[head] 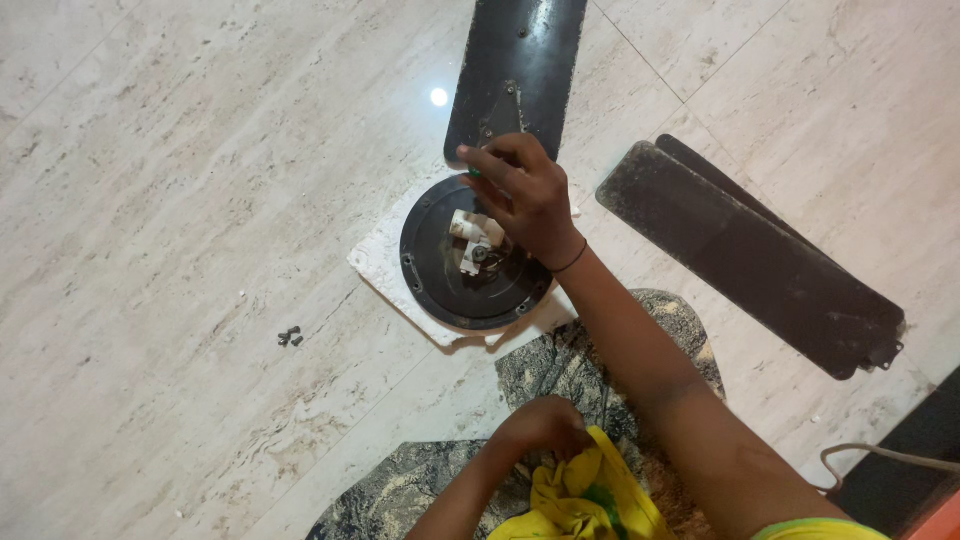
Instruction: The person sits on the floor and uses a screwdriver to attach fan blades to the motor housing. They secure each blade with screws, tightening them in sequence.
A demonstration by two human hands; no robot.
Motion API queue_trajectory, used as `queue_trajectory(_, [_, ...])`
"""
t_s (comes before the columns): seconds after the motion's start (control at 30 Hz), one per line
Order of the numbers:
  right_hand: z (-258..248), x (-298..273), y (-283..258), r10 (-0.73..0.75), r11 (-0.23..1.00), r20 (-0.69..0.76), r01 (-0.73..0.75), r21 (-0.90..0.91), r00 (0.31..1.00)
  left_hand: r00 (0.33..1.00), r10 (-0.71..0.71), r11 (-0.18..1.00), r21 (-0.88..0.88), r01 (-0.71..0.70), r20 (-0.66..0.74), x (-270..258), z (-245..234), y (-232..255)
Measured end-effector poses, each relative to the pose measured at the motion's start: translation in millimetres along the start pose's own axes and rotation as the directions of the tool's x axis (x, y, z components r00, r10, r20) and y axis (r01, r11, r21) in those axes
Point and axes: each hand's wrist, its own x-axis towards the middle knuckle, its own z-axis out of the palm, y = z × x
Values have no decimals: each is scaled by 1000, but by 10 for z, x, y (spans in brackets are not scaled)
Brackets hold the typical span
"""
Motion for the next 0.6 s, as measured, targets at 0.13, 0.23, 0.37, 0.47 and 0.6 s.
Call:
queue_trajectory(0.13, [1,33,-33,-22,999,-39,24,38,999,995,-96,995,41,94,30,-18,-25,55])
queue_trajectory(0.23, [-58,77,-42,-32,999,19,32,34,999,996,-87,996,13,86,19,-34,-22,64])
queue_trajectory(0.37, [-123,120,-52,-89,996,59,88,12,994,998,-56,997,-48,57,28,-40,-39,21])
queue_trajectory(0.47, [-120,103,-55,-58,998,60,57,10,997,999,-1,999,-43,2,33,-25,-33,-12])
queue_trajectory(0.6, [-65,63,-3,38,999,13,-38,38,999,1000,-4,1000,-29,4,1,-42,-25,-19])
